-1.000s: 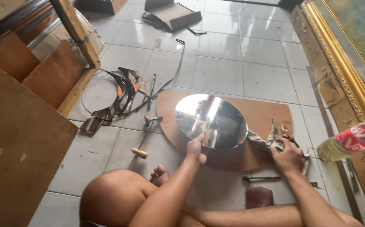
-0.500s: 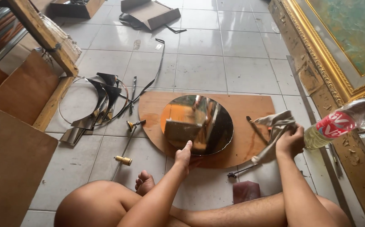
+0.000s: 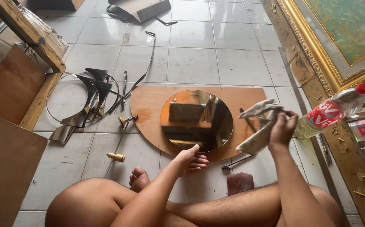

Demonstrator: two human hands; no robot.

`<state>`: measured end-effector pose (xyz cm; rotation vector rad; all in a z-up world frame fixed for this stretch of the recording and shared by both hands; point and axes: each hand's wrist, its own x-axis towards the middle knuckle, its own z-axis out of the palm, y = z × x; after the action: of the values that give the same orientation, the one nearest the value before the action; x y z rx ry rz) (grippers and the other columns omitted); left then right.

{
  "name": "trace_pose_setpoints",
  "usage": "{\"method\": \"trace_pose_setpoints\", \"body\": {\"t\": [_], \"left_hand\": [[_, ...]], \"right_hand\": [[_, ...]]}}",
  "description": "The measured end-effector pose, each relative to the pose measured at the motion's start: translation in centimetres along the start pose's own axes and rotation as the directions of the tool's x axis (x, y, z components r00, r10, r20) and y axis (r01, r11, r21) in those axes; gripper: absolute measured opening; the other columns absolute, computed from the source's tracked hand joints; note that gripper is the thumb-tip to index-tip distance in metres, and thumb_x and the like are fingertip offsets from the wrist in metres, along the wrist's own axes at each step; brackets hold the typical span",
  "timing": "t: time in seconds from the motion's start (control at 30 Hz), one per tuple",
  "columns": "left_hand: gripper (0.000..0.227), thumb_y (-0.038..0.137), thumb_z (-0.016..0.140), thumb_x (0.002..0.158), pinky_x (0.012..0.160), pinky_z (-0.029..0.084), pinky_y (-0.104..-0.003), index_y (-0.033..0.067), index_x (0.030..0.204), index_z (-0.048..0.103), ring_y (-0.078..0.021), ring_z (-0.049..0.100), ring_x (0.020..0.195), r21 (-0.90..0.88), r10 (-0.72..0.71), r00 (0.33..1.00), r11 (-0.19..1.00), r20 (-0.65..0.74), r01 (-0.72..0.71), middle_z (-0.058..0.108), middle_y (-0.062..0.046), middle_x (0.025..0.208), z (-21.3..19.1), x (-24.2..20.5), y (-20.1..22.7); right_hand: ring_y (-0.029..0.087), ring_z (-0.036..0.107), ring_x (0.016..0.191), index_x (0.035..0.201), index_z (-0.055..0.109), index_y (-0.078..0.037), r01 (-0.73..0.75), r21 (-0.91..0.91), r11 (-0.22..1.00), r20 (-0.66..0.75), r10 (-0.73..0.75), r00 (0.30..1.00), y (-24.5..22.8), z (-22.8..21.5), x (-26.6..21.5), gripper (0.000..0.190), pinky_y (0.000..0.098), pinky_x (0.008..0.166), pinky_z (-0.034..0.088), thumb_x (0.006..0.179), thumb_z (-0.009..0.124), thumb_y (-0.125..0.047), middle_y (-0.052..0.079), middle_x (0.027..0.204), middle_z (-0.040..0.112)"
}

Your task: Smoothing and trimming the edges of a circular mirror using pliers and cleaning it with a cloth.

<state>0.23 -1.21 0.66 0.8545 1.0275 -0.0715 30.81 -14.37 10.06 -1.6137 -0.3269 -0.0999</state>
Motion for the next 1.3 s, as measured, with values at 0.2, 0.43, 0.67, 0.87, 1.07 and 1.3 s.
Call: {"method": "trace_pose_setpoints", "body": {"t": [0.2, 0.43, 0.67, 0.87, 1.07, 1.3], "left_hand": [[0.038, 0.036, 0.071, 0.106, 0.039, 0.061, -0.031, 0.0129, 0.078, 0.083, -0.0203, 0.076, 0.046, 0.629, 0.467, 0.882, 0.705, -0.065, -0.327, 0.078, -0.007, 0.060, -0.4, 0.0, 0.1], [0.041, 0.028, 0.058, 0.100, 0.108, 0.043, -0.066, 0.0174, 0.138, 0.065, -0.0379, 0.053, 0.138, 0.987, 0.635, 0.761, 0.015, -0.135, 0.162, 0.065, -0.011, 0.143, -2.2, -0.7, 0.2], [0.066, 0.009, 0.036, 0.111, 0.123, 0.015, -0.077, 0.0046, 0.177, 0.030, -0.0457, 0.024, 0.167, 0.956, 0.387, 0.895, -0.094, -0.223, 0.278, 0.031, -0.021, 0.185, 1.3, -6.8, 3.5], [0.068, 0.009, 0.042, 0.109, 0.122, 0.015, -0.077, 0.0059, 0.176, 0.033, -0.0460, 0.025, 0.166, 0.951, 0.359, 0.905, -0.114, -0.229, 0.286, 0.032, -0.019, 0.185, 0.8, -6.4, 4.1], [0.066, 0.011, 0.043, 0.109, 0.122, 0.018, -0.075, 0.0067, 0.175, 0.037, -0.0454, 0.028, 0.164, 0.961, 0.370, 0.905, -0.088, -0.211, 0.261, 0.036, -0.018, 0.183, 0.2, -5.7, 3.5], [0.055, 0.040, 0.051, 0.110, 0.109, 0.042, -0.069, 0.0106, 0.154, 0.067, -0.0415, 0.051, 0.147, 0.986, 0.362, 0.927, -0.088, -0.100, 0.140, 0.062, -0.013, 0.159, -5.0, -4.0, 5.3]], "right_hand": [[0.050, 0.068, 0.128, 0.136, 0.073, -0.019, 0.099, -0.287, 0.953, 0.380, 0.019, 0.925, -5.9, 2.8, -7.1, 0.037, 0.0627, 0.111, 0.049, 0.109, 0.055, -0.038, 0.026, 0.117, 0.079], [0.036, 0.072, 0.124, 0.129, 0.081, -0.029, 0.653, -0.320, 0.686, 0.657, -0.336, 0.675, -2.0, 13.2, -16.4, 0.029, 0.0520, 0.105, 0.058, 0.106, 0.067, -0.041, 0.010, 0.127, 0.079], [0.033, 0.023, 0.171, 0.178, 0.033, -0.030, 0.906, -0.201, 0.374, 0.972, -0.037, 0.231, 2.1, 14.6, -14.9, 0.071, 0.0880, 0.126, 0.012, 0.116, 0.028, -0.064, 0.004, 0.190, 0.022], [0.041, 0.034, 0.167, 0.175, 0.039, -0.018, 0.886, -0.338, 0.316, 0.926, -0.055, 0.373, 4.0, 13.5, -8.6, 0.076, 0.0943, 0.118, 0.021, 0.112, 0.050, -0.059, 0.014, 0.186, 0.030], [0.035, 0.032, 0.168, 0.179, 0.031, -0.027, 0.804, -0.497, 0.327, 0.860, 0.066, 0.505, 5.0, 10.0, -2.3, 0.071, 0.0908, 0.126, 0.014, 0.116, 0.038, -0.058, 0.001, 0.190, 0.023], [0.034, 0.077, 0.105, 0.138, 0.079, -0.032, 0.683, -0.497, 0.536, 0.521, -0.445, 0.728, 14.1, 10.5, 8.4, 0.045, 0.0519, 0.093, 0.063, 0.103, 0.056, -0.015, 0.004, 0.107, 0.071]]}}
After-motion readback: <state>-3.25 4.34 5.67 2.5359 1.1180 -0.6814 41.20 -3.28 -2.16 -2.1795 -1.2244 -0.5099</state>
